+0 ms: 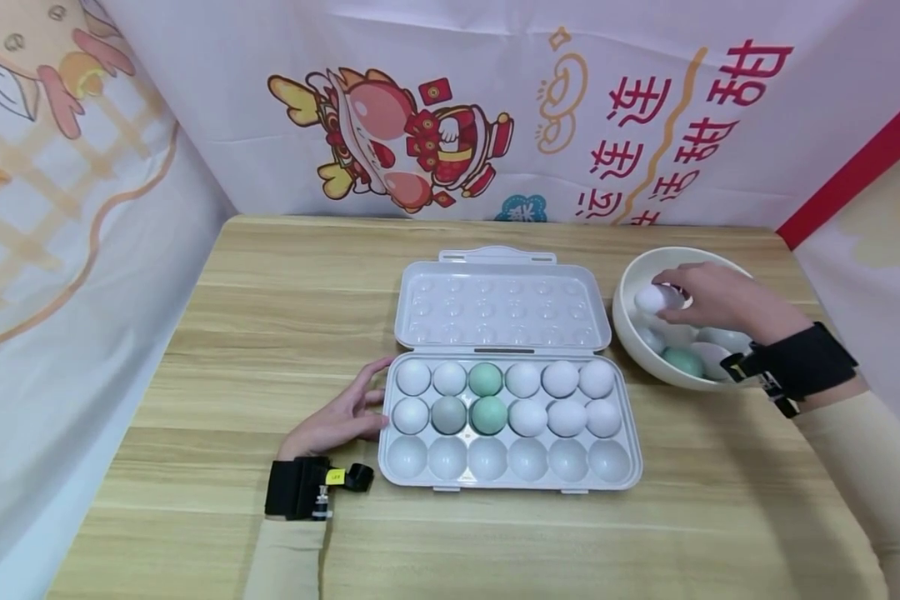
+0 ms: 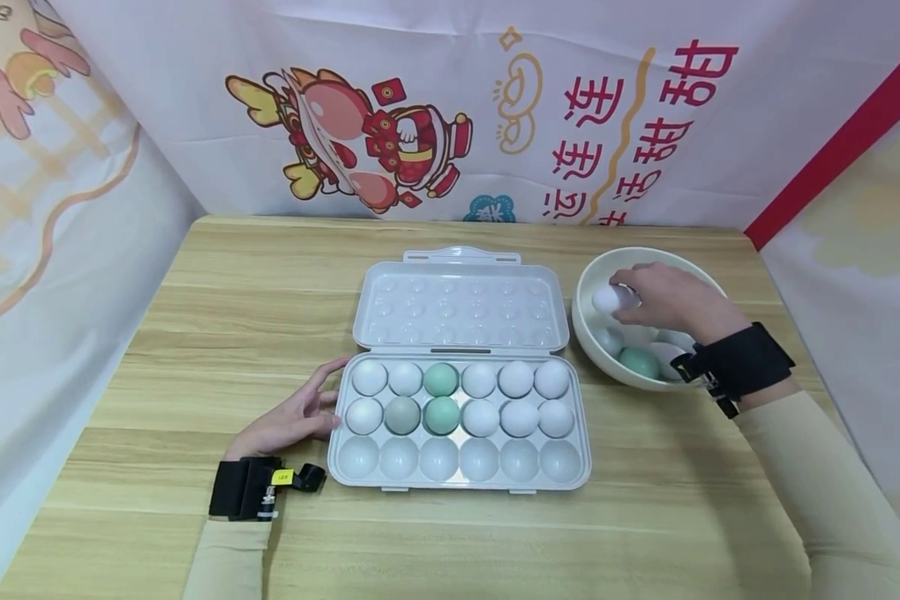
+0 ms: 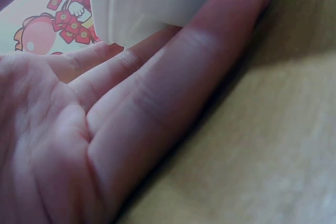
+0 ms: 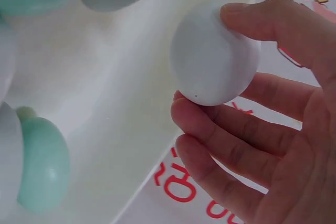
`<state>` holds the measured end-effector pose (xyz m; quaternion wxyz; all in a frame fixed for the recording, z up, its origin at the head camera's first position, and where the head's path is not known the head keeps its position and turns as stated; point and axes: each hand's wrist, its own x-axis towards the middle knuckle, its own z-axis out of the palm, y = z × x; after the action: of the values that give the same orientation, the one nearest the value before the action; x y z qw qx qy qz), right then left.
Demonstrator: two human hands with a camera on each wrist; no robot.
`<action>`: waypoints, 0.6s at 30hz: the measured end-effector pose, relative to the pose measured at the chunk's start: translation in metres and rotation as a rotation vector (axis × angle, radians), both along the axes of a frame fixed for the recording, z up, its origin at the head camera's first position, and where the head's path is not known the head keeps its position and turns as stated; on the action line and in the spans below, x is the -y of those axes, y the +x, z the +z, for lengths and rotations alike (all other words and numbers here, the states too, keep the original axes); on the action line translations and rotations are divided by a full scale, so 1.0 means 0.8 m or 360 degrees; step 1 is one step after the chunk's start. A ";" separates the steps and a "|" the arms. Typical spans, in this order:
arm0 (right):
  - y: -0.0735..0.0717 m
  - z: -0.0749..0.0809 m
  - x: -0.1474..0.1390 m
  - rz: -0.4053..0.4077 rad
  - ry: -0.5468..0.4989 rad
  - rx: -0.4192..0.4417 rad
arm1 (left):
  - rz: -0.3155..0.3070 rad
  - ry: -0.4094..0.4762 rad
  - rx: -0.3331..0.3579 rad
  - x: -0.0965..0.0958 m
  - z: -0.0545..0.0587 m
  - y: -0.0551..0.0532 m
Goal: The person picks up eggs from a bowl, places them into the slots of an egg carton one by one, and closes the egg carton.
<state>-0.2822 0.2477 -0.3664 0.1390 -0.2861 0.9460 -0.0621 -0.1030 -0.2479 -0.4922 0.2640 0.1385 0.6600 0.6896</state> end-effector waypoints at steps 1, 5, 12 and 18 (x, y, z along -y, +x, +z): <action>0.002 0.002 0.001 0.0000 -0.0002 -0.0007 | 0.0000 -0.0002 0.0000 0.000 0.000 0.000; 0.010 0.008 0.004 -0.0001 -0.0003 -0.0020 | 0.0000 -0.0003 0.0001 0.001 -0.001 0.000; 0.027 0.012 0.010 0.0014 0.0000 -0.0062 | -0.0003 -0.0003 0.0006 0.000 0.000 0.001; 0.043 0.015 0.016 0.0064 0.0026 -0.0119 | -0.0001 -0.0004 0.0002 0.000 0.002 0.001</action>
<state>-0.2476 0.2351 -0.3544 0.1070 -0.3060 0.9451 -0.0410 -0.1025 -0.2477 -0.4905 0.2650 0.1379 0.6607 0.6887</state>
